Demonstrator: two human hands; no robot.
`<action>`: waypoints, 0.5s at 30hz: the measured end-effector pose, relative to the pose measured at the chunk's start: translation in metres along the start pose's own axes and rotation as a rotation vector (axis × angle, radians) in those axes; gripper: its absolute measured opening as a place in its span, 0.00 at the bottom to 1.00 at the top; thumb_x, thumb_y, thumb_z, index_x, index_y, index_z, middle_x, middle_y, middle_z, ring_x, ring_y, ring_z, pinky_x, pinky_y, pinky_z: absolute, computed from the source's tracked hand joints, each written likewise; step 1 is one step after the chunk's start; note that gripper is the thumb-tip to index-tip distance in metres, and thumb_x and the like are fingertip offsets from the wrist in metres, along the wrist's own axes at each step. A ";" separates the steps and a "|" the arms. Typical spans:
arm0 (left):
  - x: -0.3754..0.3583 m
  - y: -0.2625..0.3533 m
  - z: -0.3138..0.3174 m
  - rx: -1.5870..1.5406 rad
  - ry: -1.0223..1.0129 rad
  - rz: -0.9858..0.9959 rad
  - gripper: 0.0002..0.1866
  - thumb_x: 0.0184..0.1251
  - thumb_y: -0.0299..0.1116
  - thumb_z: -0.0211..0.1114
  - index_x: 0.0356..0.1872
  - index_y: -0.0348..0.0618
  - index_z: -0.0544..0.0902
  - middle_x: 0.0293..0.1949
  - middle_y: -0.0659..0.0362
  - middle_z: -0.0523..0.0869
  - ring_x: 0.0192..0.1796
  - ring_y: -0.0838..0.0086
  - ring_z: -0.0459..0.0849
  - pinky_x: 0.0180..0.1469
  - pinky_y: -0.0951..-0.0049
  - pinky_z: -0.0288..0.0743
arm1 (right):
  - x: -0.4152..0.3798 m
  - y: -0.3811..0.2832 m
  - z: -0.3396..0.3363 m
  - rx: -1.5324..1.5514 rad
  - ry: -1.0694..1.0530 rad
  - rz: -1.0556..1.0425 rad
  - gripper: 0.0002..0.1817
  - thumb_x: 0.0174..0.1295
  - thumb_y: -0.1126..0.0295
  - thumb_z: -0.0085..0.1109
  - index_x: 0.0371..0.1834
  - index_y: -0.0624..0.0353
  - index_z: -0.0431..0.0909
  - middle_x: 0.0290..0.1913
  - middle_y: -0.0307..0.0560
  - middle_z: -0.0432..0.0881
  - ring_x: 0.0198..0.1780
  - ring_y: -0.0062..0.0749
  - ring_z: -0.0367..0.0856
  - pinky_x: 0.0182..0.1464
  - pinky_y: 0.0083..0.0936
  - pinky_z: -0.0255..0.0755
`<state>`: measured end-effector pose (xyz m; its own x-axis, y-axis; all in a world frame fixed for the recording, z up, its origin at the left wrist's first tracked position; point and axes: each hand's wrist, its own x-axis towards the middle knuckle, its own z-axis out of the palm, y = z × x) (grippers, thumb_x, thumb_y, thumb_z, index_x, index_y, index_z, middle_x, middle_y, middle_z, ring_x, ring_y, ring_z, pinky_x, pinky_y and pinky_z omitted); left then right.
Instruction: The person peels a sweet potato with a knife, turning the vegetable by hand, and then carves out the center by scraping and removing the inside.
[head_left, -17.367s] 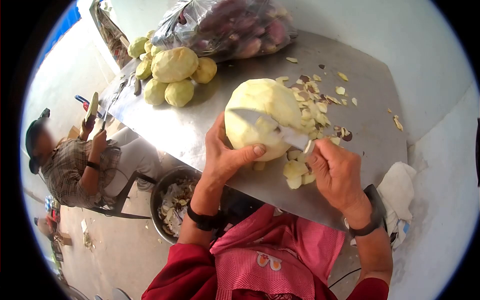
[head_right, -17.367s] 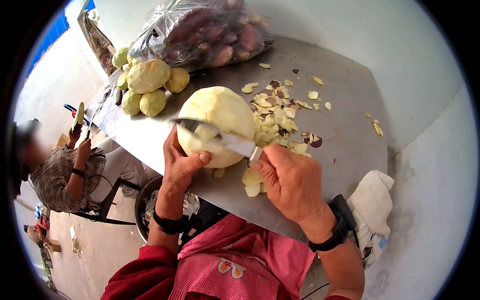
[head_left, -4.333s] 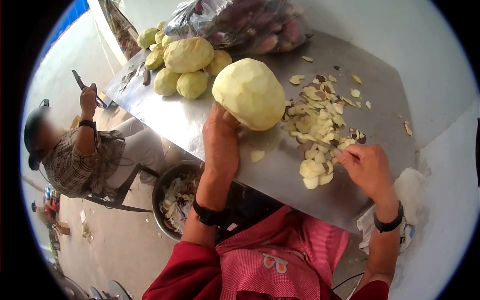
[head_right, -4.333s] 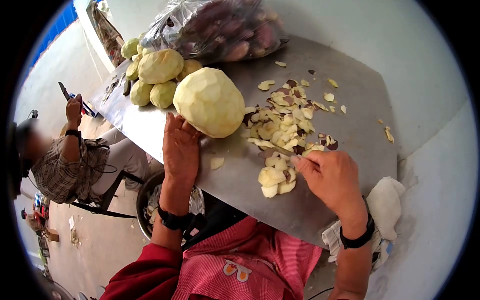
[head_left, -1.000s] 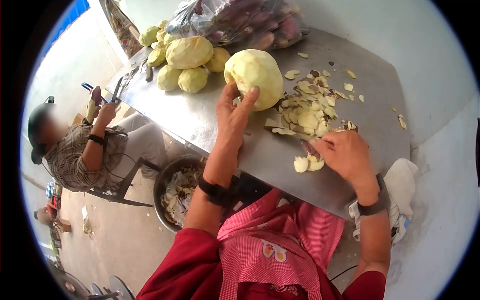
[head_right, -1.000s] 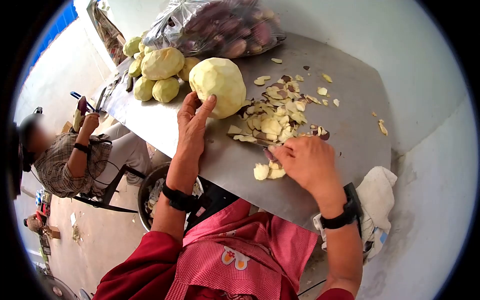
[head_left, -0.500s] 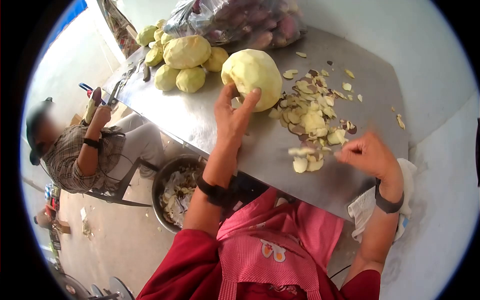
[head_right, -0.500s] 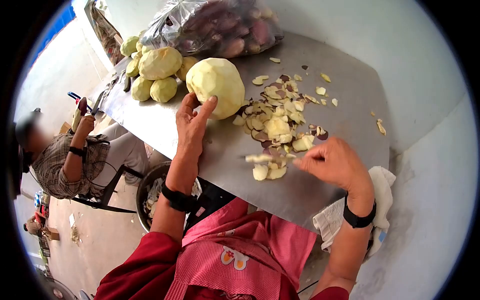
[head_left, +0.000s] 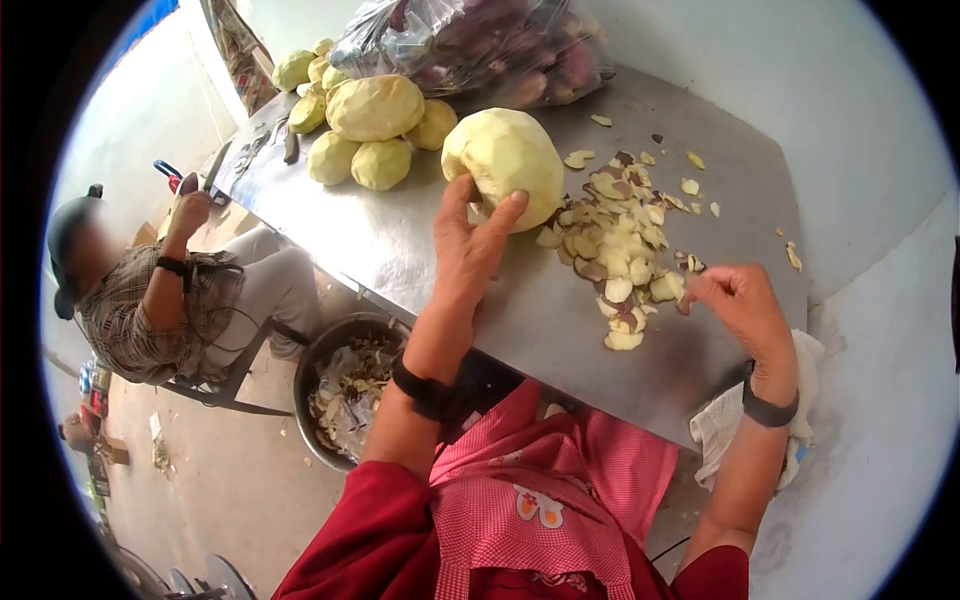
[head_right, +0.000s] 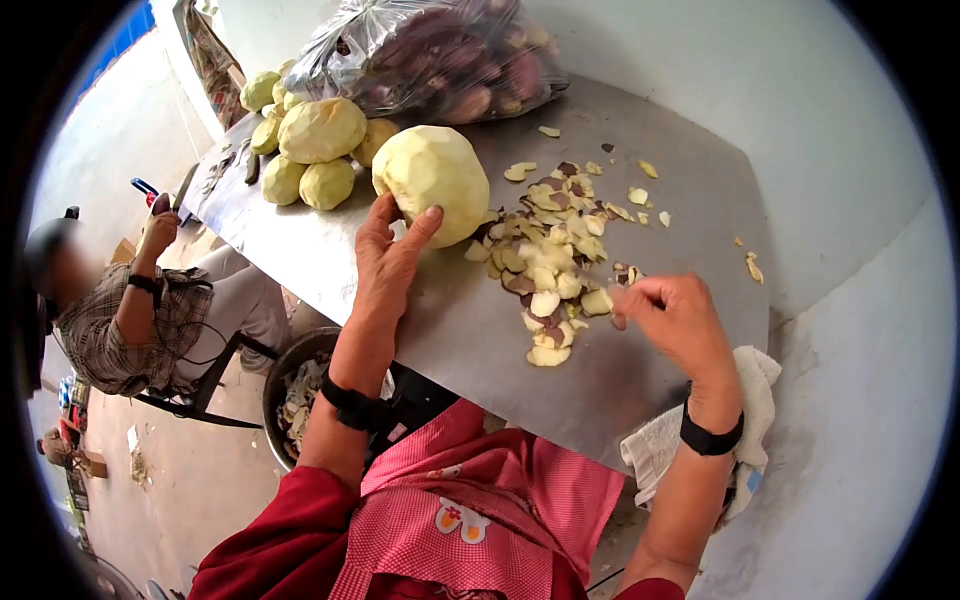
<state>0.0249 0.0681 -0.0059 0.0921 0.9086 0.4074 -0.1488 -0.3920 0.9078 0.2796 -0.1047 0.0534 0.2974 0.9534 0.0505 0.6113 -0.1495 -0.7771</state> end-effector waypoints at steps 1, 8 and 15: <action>-0.001 0.004 -0.001 -0.058 -0.021 -0.031 0.24 0.60 0.39 0.75 0.53 0.36 0.79 0.43 0.58 0.83 0.42 0.76 0.81 0.42 0.75 0.76 | -0.003 0.001 -0.002 0.005 -0.113 -0.014 0.18 0.58 0.60 0.69 0.26 0.68 0.83 0.17 0.32 0.71 0.23 0.14 0.63 0.26 0.22 0.60; -0.002 0.018 -0.008 -0.180 -0.069 -0.058 0.22 0.65 0.36 0.71 0.56 0.36 0.80 0.47 0.58 0.85 0.47 0.78 0.82 0.52 0.76 0.73 | -0.005 -0.004 -0.001 -0.168 -0.279 0.059 0.20 0.60 0.58 0.67 0.26 0.68 0.82 0.16 0.34 0.71 0.22 0.16 0.66 0.26 0.23 0.62; -0.006 0.031 -0.029 -0.032 -0.249 -0.091 0.23 0.63 0.39 0.73 0.54 0.36 0.80 0.45 0.59 0.85 0.45 0.78 0.80 0.50 0.77 0.73 | 0.001 -0.018 0.011 -0.038 -0.093 -0.047 0.21 0.64 0.55 0.65 0.28 0.66 0.85 0.17 0.34 0.73 0.22 0.16 0.68 0.25 0.22 0.61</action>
<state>-0.0087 0.0552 0.0167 0.3452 0.8750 0.3394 -0.1592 -0.3018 0.9400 0.2607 -0.0978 0.0607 0.1993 0.9796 0.0270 0.6509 -0.1117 -0.7509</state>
